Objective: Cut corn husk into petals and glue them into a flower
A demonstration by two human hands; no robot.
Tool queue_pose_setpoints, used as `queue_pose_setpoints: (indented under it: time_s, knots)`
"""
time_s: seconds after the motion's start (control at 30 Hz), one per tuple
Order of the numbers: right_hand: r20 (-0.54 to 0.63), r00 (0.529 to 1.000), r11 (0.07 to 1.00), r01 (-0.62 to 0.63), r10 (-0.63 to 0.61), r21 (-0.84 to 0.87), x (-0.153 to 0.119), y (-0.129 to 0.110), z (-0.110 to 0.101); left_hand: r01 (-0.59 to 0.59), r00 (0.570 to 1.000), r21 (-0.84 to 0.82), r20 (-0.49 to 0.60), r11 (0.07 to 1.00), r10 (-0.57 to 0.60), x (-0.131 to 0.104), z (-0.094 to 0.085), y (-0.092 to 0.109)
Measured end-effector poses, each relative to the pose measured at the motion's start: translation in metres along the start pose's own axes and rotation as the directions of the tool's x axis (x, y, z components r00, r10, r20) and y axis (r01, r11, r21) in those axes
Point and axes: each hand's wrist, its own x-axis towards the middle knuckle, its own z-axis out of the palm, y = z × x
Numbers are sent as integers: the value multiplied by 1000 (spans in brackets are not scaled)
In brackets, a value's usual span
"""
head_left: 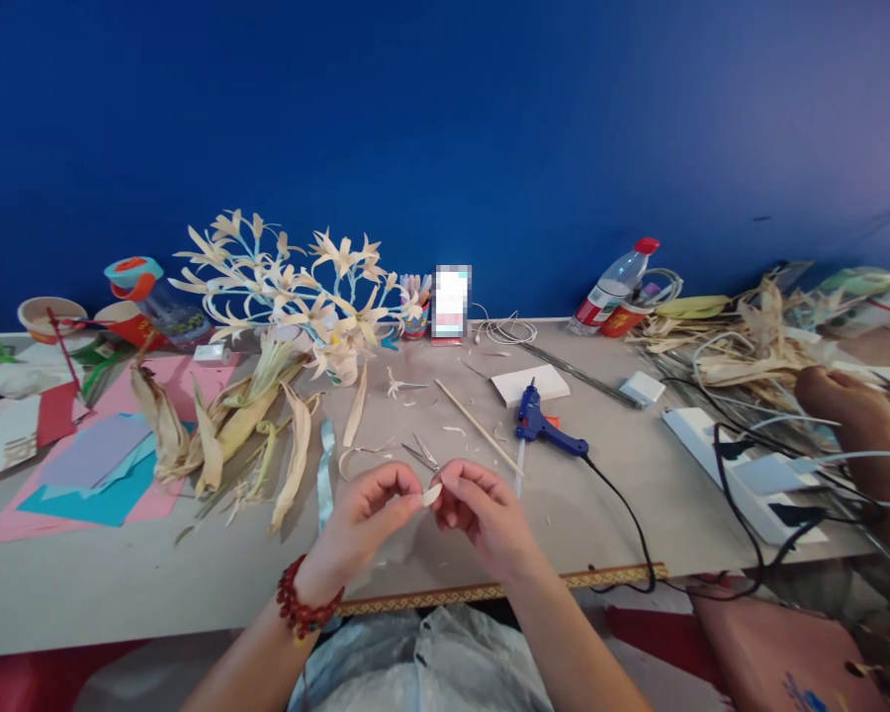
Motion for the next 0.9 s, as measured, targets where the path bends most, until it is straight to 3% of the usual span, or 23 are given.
queue_pose_setpoints:
  time_s: [0.1, 0.17, 0.27, 0.37, 0.43, 0.5, 0.57, 0.63, 0.73, 0.9]
  knots:
    - [30, 965, 948, 263, -261, -178, -5, 2, -2, 98, 995, -162, 25, 982, -96, 1, 3, -1]
    - [117, 897, 842, 441, -427, -311, -7, 2, -3, 140, 990, -246, 51, 959, -132, 2, 5, -2]
    - [242, 778, 634, 617, -580, -465, -8, -2, -4, 172, 984, -307, 97, 936, -149, 3, 6, -4]
    - [322, 682, 468, 703, -657, -535, -6, -7, -3, 131, 990, -222, 85, 966, -115, 2, 5, -4]
    - [341, 649, 400, 718, -680, -570, -5, -8, -3, -12, 1000, -38, -2, 999, 12, -1, 5, -2]
    - [339, 641, 359, 707, -688, -609, -4, -8, -2, -221, 965, 240, -84, 945, 247, -5, 6, 1]
    - [334, 652, 335, 683, -681, -649, -5, -7, -1, -375, 877, 504, -80, 778, 474, -8, 9, 6]
    - [337, 664, 319, 663, -667, -677, -6, -6, -1, -430, 799, 669, -31, 606, 601, -8, 12, 10]
    - [342, 674, 306, 651, -655, -695, -7, -6, 1, -423, 749, 768, -3, 482, 663, -6, 17, 13]
    - [304, 685, 325, 629, -662, -706, -9, -7, 7, -414, 727, 797, -2, 441, 686, -3, 20, 13]
